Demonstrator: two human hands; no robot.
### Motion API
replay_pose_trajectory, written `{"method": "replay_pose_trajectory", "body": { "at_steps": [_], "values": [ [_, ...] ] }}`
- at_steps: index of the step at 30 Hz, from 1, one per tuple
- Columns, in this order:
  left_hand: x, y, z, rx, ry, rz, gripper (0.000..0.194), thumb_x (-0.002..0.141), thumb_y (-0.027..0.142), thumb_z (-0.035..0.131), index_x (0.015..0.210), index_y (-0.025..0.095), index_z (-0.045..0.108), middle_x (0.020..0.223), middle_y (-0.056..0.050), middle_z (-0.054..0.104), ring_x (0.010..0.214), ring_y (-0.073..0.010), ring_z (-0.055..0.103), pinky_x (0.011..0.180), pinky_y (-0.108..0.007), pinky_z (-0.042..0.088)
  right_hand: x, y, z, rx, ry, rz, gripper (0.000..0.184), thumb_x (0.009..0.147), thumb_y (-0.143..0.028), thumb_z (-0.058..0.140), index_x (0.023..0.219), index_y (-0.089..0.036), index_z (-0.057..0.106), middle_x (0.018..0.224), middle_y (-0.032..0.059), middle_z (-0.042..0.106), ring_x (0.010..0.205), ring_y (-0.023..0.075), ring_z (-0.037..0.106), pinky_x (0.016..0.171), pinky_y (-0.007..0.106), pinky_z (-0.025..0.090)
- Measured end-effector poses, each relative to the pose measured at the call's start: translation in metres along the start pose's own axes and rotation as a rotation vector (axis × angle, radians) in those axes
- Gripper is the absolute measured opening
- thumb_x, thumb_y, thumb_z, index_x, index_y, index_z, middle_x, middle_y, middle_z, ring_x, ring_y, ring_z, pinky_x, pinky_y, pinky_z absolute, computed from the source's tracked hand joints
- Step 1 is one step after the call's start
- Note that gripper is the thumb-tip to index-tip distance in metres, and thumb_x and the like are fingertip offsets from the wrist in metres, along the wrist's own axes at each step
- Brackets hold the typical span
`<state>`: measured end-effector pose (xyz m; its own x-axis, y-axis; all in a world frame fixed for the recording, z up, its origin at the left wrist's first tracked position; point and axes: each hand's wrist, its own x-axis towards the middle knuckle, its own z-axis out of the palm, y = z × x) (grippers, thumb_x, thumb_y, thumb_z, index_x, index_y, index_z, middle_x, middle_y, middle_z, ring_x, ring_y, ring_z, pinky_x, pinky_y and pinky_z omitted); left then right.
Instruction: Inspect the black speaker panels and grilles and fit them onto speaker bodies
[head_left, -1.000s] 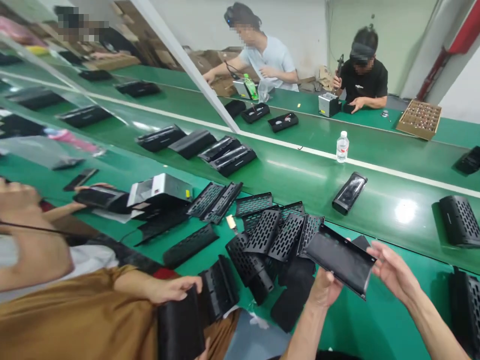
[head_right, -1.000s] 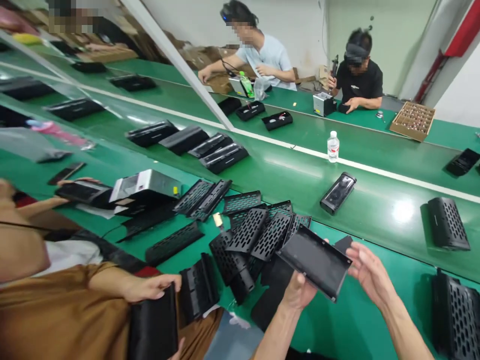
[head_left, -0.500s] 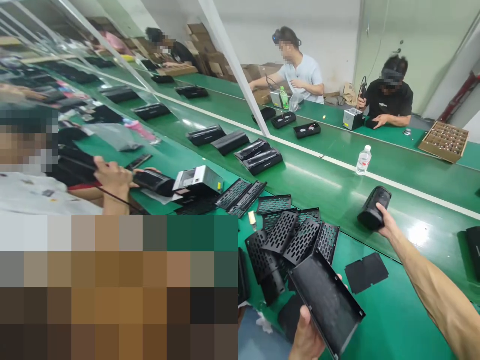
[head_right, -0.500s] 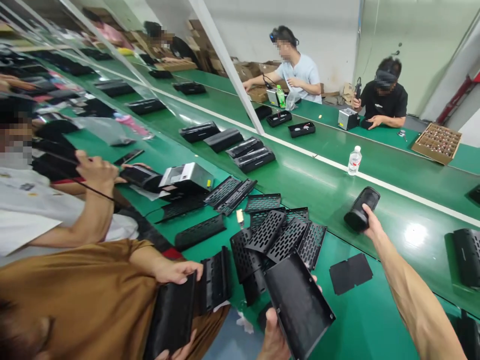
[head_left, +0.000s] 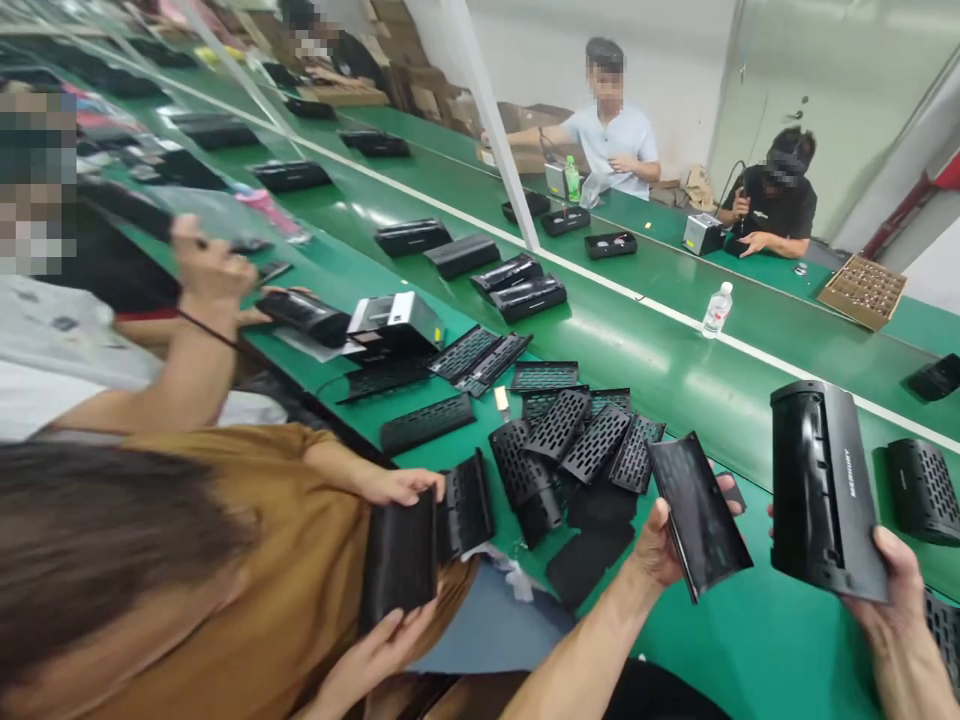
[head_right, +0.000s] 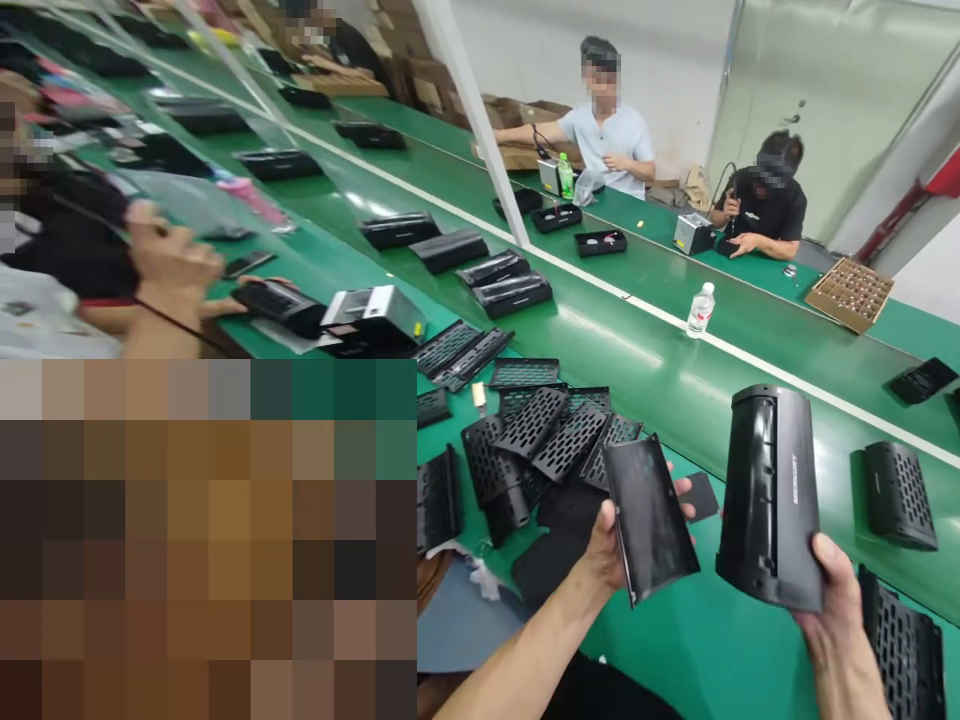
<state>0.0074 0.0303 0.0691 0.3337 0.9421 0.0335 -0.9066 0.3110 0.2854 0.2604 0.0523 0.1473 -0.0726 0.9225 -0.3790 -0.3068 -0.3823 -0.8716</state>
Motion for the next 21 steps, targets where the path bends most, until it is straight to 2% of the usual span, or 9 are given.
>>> {"method": "replay_pose_trajectory", "body": {
  "at_steps": [2,4,6,8,10,12,16,21],
  "values": [
    [0.003,-0.009,0.002,0.023,-0.013,-0.019,0.095,0.07,0.075,0.089,0.147,0.026,0.064,0.162,-0.015,0.055,0.141,-0.0406,0.059,0.109,-0.057,0.054,-0.011,-0.016,-0.008,-0.165,-0.004,-0.042,0.102,0.069,-0.073,0.081,0.16,-0.034,0.055,0.135,0.0137,0.077,0.125,0.0509,0.07,0.103,0.066,0.056],
    [0.005,-0.017,0.008,0.046,-0.053,-0.056,0.098,0.069,0.075,0.089,0.148,0.023,0.064,0.158,-0.018,0.06,0.141,-0.0418,0.06,0.112,-0.057,0.052,-0.021,-0.036,-0.008,-0.349,-0.049,-0.079,0.108,0.067,-0.064,0.087,0.164,-0.036,0.049,0.15,0.0107,0.068,0.135,0.049,0.064,0.106,0.06,0.057],
    [0.006,-0.023,0.017,0.071,-0.087,-0.084,0.096,0.07,0.075,0.088,0.145,0.019,0.067,0.149,-0.019,0.067,0.14,-0.0418,0.061,0.116,-0.055,0.05,-0.03,-0.053,0.002,-0.542,-0.103,-0.108,0.114,0.066,-0.059,0.091,0.167,-0.036,0.044,0.16,0.0091,0.059,0.143,0.0478,0.057,0.112,0.058,0.053],
    [0.007,-0.028,0.028,0.097,-0.09,-0.08,0.095,0.071,0.075,0.088,0.142,0.016,0.069,0.144,-0.019,0.07,0.142,-0.042,0.06,0.12,-0.053,0.046,-0.037,-0.061,0.018,-0.706,-0.143,-0.142,0.117,0.065,-0.06,0.091,0.168,-0.035,0.043,0.166,0.009,0.052,0.15,0.0477,0.05,0.122,0.059,0.043],
    [0.008,-0.031,0.038,0.117,-0.074,-0.05,0.095,0.069,0.074,0.09,0.142,0.016,0.07,0.144,-0.018,0.071,0.142,-0.0421,0.06,0.12,-0.052,0.046,-0.042,-0.062,0.032,-0.819,-0.175,-0.162,0.12,0.065,-0.064,0.09,0.169,-0.033,0.04,0.17,0.0094,0.047,0.154,0.0478,0.044,0.128,0.061,0.033],
    [0.007,-0.032,0.045,0.13,-0.064,-0.015,0.096,0.068,0.072,0.092,0.142,0.016,0.069,0.141,-0.018,0.072,0.139,-0.0422,0.062,0.118,-0.052,0.048,-0.043,-0.06,0.04,-0.884,-0.208,-0.164,0.122,0.067,-0.066,0.088,0.171,-0.032,0.035,0.172,0.0101,0.044,0.157,0.0477,0.04,0.129,0.062,0.03],
    [0.007,-0.033,0.05,0.129,-0.07,0.016,0.095,0.066,0.067,0.094,0.142,0.015,0.069,0.142,-0.019,0.072,0.138,-0.0421,0.063,0.117,-0.049,0.049,-0.041,-0.054,0.043,-0.962,-0.22,-0.187,0.123,0.072,-0.069,0.084,0.174,-0.03,0.027,0.172,0.0113,0.043,0.158,0.0469,0.039,0.128,0.06,0.033],
    [0.007,-0.037,0.046,0.093,-0.049,0.001,0.103,0.061,0.068,0.097,0.144,0.015,0.068,0.142,-0.019,0.072,0.142,-0.0422,0.06,0.118,-0.047,0.048,-0.038,-0.05,0.043,-1.139,-0.255,-0.191,0.12,0.083,-0.071,0.072,0.177,-0.023,0.013,0.173,0.0153,0.041,0.158,0.0442,0.04,0.125,0.056,0.04]
  ]
}}
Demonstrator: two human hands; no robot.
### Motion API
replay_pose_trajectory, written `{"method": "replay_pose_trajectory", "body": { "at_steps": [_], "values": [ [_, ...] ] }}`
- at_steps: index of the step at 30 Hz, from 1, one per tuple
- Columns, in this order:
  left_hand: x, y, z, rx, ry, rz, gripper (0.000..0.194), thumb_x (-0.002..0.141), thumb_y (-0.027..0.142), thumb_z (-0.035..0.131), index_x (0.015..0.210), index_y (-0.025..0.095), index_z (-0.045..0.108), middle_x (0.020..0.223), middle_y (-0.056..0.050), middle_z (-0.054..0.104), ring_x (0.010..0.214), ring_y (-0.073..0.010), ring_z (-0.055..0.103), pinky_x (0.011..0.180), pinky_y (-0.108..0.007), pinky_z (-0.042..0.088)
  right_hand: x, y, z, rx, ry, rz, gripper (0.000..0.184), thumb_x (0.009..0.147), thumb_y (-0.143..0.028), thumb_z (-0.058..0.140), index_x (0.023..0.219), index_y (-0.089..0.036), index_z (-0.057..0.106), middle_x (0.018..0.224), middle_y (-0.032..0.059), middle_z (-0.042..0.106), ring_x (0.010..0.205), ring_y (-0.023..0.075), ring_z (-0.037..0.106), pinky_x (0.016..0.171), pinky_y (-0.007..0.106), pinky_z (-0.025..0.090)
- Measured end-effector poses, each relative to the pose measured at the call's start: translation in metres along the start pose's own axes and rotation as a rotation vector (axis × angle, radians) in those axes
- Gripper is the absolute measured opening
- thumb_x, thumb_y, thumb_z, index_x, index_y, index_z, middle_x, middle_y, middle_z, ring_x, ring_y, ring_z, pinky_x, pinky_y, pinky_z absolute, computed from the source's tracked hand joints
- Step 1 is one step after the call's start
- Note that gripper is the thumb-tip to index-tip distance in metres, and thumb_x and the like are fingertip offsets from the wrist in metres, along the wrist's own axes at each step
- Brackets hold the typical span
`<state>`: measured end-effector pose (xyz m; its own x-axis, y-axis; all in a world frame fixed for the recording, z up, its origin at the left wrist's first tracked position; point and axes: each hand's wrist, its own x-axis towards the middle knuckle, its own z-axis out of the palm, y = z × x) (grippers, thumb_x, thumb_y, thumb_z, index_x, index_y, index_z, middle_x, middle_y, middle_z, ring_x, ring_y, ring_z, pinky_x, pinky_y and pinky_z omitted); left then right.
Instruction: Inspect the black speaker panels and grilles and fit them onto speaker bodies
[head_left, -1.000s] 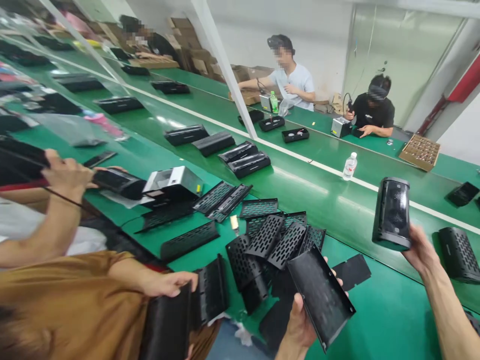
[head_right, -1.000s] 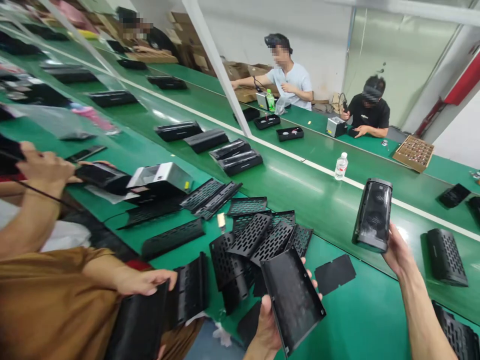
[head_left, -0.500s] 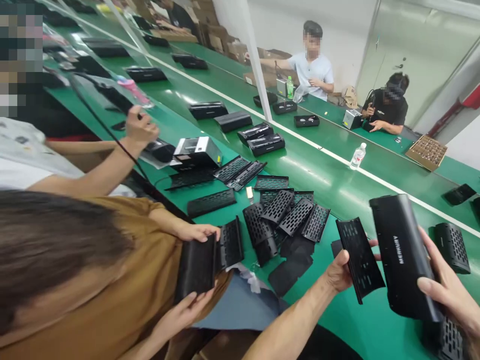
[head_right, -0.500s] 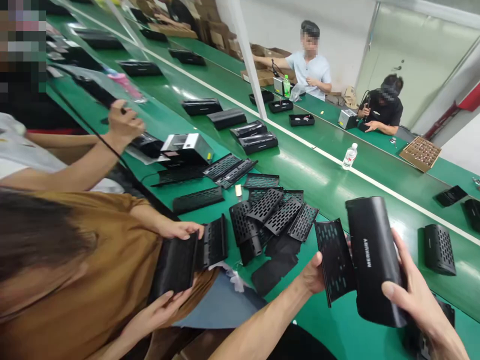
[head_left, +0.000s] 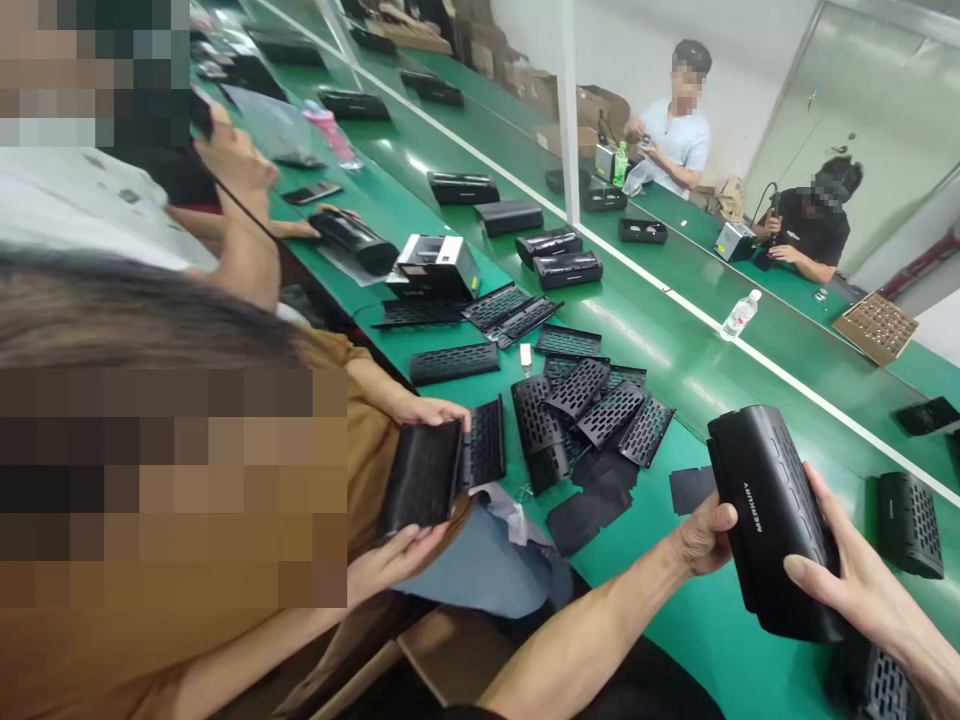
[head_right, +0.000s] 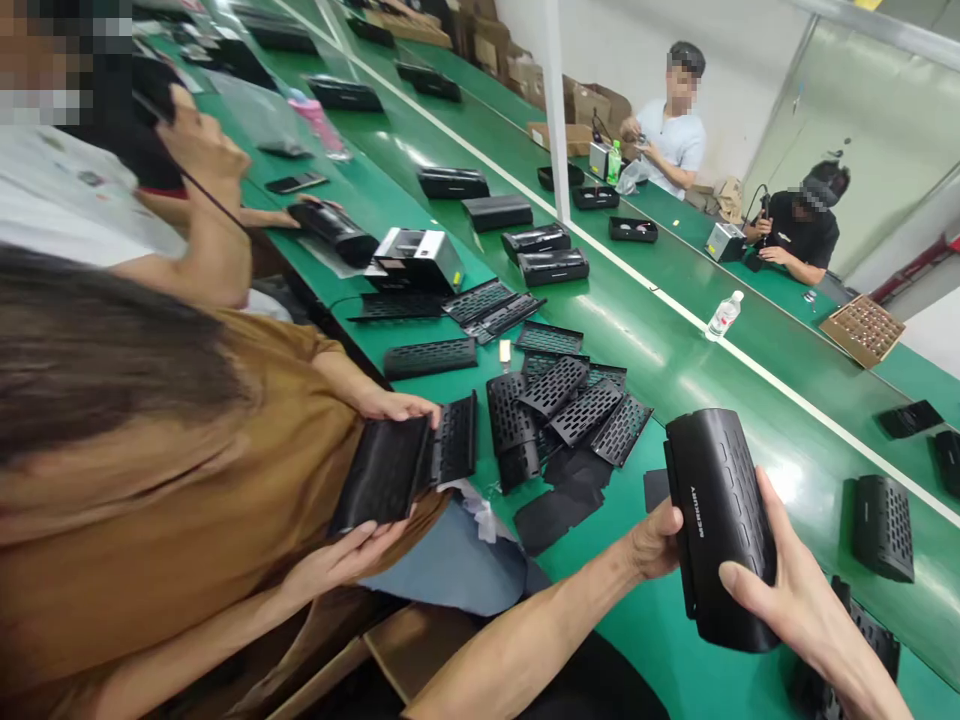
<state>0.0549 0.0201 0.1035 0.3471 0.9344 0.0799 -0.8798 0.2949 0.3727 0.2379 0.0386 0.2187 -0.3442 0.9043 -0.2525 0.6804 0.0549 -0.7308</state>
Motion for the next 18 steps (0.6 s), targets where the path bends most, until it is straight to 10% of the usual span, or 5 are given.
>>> {"method": "replay_pose_trajectory", "body": {
  "at_steps": [13,18],
  "values": [
    [0.008,-0.019,0.0,-0.005,0.051,-0.013,0.111,0.051,0.079,0.096,0.138,0.015,0.071,0.135,-0.021,0.075,0.135,-0.044,0.065,0.114,-0.05,0.051,0.001,0.01,0.005,-0.148,-0.07,0.067,0.124,0.085,-0.076,0.061,0.177,-0.018,0.001,0.172,0.02,0.041,0.154,0.0458,0.045,0.118,0.055,0.048],
    [0.016,-0.016,0.018,-0.006,0.056,0.071,0.102,0.057,0.08,0.093,0.132,0.013,0.073,0.135,-0.022,0.074,0.135,-0.0454,0.065,0.116,-0.054,0.049,-0.004,0.023,-0.008,-0.164,-0.008,-0.054,0.107,0.089,-0.07,0.065,0.175,-0.025,0.02,0.172,0.0173,0.039,0.155,0.0454,0.044,0.123,0.06,0.044]
  ]
}}
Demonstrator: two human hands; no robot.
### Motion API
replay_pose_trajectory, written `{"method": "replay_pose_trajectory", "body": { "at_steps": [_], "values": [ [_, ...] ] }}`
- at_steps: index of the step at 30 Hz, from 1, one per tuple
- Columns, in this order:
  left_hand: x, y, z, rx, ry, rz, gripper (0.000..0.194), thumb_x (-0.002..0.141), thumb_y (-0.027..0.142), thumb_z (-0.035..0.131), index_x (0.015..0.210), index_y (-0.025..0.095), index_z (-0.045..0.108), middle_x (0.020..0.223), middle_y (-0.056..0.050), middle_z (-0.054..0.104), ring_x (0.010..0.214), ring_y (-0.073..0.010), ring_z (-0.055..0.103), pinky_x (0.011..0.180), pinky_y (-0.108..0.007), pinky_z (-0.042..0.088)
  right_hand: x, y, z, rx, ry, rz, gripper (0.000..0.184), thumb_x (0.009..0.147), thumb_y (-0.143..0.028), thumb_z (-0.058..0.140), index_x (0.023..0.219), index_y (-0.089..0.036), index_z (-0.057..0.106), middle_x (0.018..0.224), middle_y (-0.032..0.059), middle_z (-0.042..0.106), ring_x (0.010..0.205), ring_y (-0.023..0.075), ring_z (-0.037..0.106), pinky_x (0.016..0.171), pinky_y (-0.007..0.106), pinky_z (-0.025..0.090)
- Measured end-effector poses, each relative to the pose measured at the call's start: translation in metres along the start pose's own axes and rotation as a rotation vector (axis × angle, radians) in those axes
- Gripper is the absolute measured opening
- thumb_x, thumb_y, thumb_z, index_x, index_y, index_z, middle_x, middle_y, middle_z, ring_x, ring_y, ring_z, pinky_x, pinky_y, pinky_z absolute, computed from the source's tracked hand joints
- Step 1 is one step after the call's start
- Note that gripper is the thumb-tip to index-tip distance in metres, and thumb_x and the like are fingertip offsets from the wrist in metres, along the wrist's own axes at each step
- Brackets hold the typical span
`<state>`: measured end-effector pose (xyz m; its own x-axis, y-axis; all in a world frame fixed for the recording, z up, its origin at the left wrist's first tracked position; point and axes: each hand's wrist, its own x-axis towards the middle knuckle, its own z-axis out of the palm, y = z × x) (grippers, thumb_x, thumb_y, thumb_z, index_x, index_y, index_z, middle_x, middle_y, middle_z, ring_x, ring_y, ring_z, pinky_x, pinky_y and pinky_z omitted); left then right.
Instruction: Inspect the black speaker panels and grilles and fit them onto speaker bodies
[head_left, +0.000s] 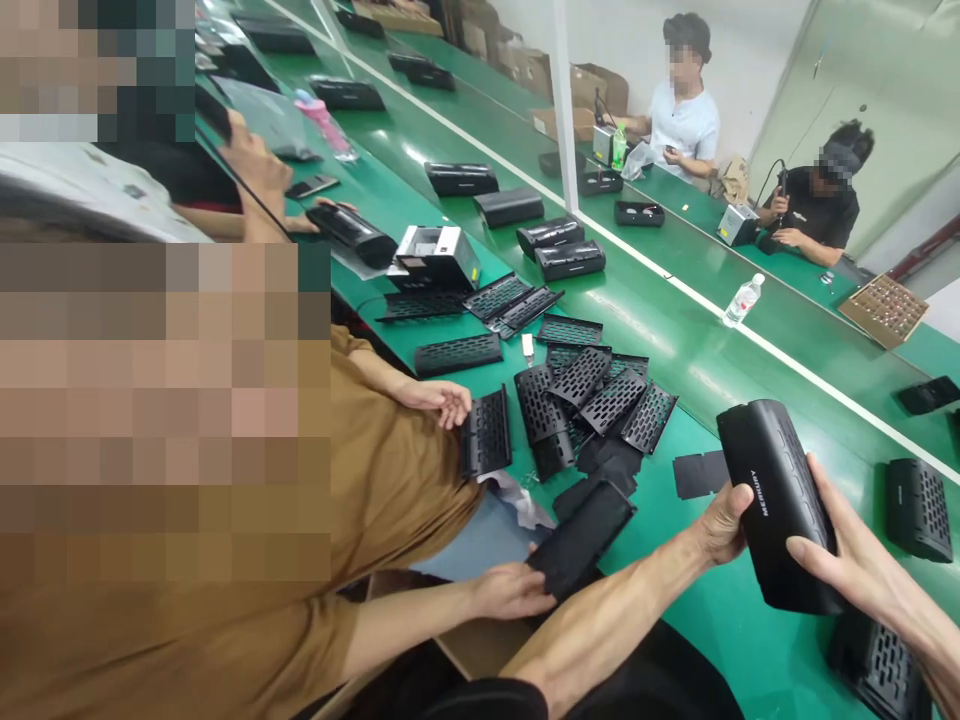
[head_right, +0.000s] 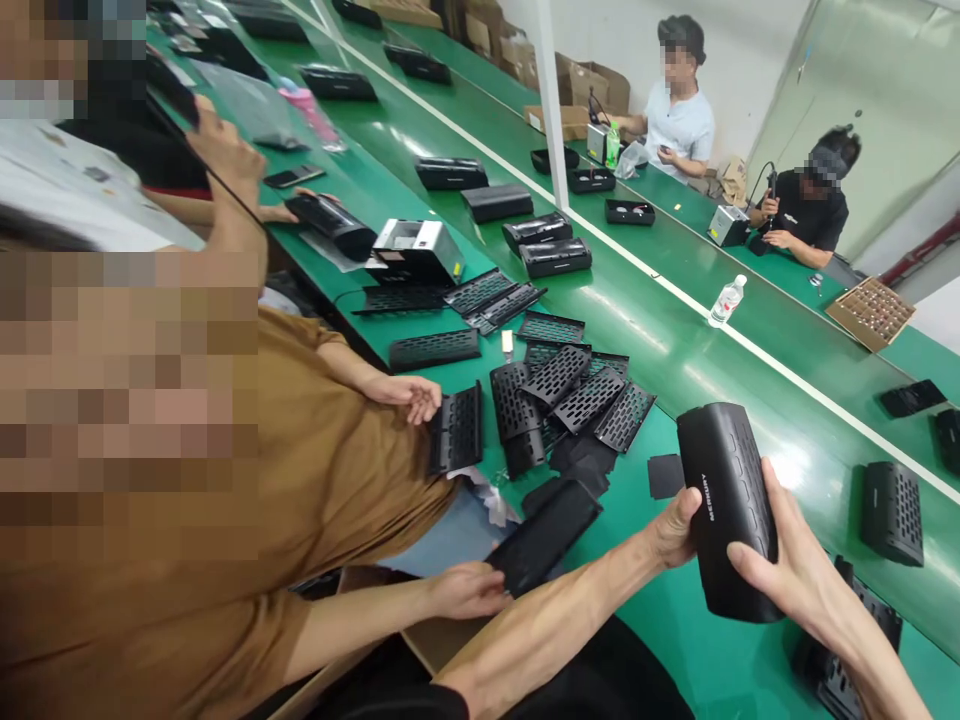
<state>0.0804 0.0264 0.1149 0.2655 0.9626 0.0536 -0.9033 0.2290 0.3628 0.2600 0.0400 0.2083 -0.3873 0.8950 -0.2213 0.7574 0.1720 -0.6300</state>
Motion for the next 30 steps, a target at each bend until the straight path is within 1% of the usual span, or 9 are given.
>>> {"method": "replay_pose_trajectory", "body": {
  "at_steps": [5,7,10,13,15,17,19,22,30],
  "values": [
    [0.012,0.004,0.013,-0.001,0.109,0.134,0.105,0.053,0.067,0.101,0.14,0.018,0.067,0.135,-0.019,0.073,0.136,-0.0443,0.063,0.118,-0.055,0.048,-0.034,0.011,0.036,-0.031,0.515,-0.088,0.118,0.078,-0.068,0.082,0.173,-0.032,0.023,0.174,0.0179,0.028,0.152,0.0541,0.041,0.111,0.073,0.051],
    [0.019,-0.002,0.018,-0.003,0.14,0.193,0.105,0.052,0.063,0.103,0.14,0.019,0.066,0.137,-0.019,0.072,0.136,-0.0439,0.062,0.117,-0.055,0.047,-0.039,0.008,0.058,-0.043,0.717,-0.045,0.127,0.069,-0.068,0.091,0.172,-0.025,0.028,0.167,0.0237,0.039,0.143,0.0589,0.049,0.111,0.08,0.046],
    [0.029,-0.016,0.018,0.014,0.171,0.236,0.102,0.054,0.062,0.103,0.139,0.019,0.066,0.136,-0.019,0.071,0.133,-0.0424,0.064,0.115,-0.056,0.049,-0.033,-0.001,0.07,-0.038,0.878,0.017,0.103,0.065,-0.064,0.095,0.148,-0.015,0.059,0.14,0.025,0.063,0.121,0.0559,0.065,0.107,0.079,0.047],
    [0.03,-0.009,0.006,0.133,0.166,0.124,0.102,0.054,0.067,0.1,0.137,0.019,0.066,0.13,-0.019,0.073,0.125,-0.0422,0.068,0.107,-0.057,0.054,-0.026,-0.002,0.053,0.029,0.841,0.031,0.09,0.066,-0.066,0.092,0.134,-0.014,0.066,0.124,0.02,0.068,0.112,0.0486,0.067,0.104,0.07,0.05],
    [0.03,0.018,-0.009,0.27,0.126,-0.003,0.109,0.055,0.071,0.098,0.145,0.022,0.061,0.136,-0.019,0.071,0.126,-0.0431,0.067,0.103,-0.058,0.056,-0.03,0.004,0.038,0.076,0.79,0.065,0.09,0.067,-0.069,0.088,0.135,-0.016,0.063,0.126,0.0177,0.066,0.11,0.0445,0.066,0.101,0.063,0.052],
    [0.034,0.059,-0.024,0.434,0.138,0.092,0.12,0.058,0.072,0.097,0.159,0.031,0.048,0.159,-0.018,0.056,0.141,-0.0417,0.057,0.114,-0.059,0.049,-0.039,0.011,0.028,0.093,0.733,0.101,0.089,0.069,-0.071,0.085,0.137,-0.019,0.06,0.133,0.0161,0.063,0.113,0.0417,0.065,0.097,0.055,0.053],
    [0.041,0.099,-0.032,0.704,-0.015,0.087,0.133,0.052,0.059,0.104,0.166,0.033,0.04,0.174,-0.016,0.037,0.155,-0.0413,0.043,0.126,-0.057,0.035,-0.047,0.017,0.025,0.099,0.665,0.11,0.086,0.07,-0.071,0.083,0.137,-0.023,0.059,0.137,0.0139,0.063,0.115,0.0398,0.064,0.095,0.05,0.053],
    [0.05,0.133,-0.032,1.012,-0.275,-0.003,0.116,0.06,0.047,0.103,0.161,0.033,0.049,0.17,-0.01,0.045,0.155,-0.04,0.042,0.13,-0.052,0.03,-0.049,0.025,0.028,0.128,0.6,0.097,0.083,0.07,-0.07,0.083,0.135,-0.025,0.06,0.136,0.0118,0.065,0.115,0.0374,0.065,0.095,0.047,0.054],
    [0.035,0.115,-0.041,0.891,-0.053,0.058,0.087,0.067,0.05,0.093,0.143,0.021,0.062,0.137,-0.009,0.067,0.119,-0.0332,0.065,0.107,-0.041,0.049,-0.035,0.031,0.014,0.236,0.409,0.112,0.091,0.08,-0.073,0.077,0.153,-0.028,0.048,0.144,0.0153,0.062,0.122,0.0386,0.065,0.1,0.047,0.055]
  ]
}}
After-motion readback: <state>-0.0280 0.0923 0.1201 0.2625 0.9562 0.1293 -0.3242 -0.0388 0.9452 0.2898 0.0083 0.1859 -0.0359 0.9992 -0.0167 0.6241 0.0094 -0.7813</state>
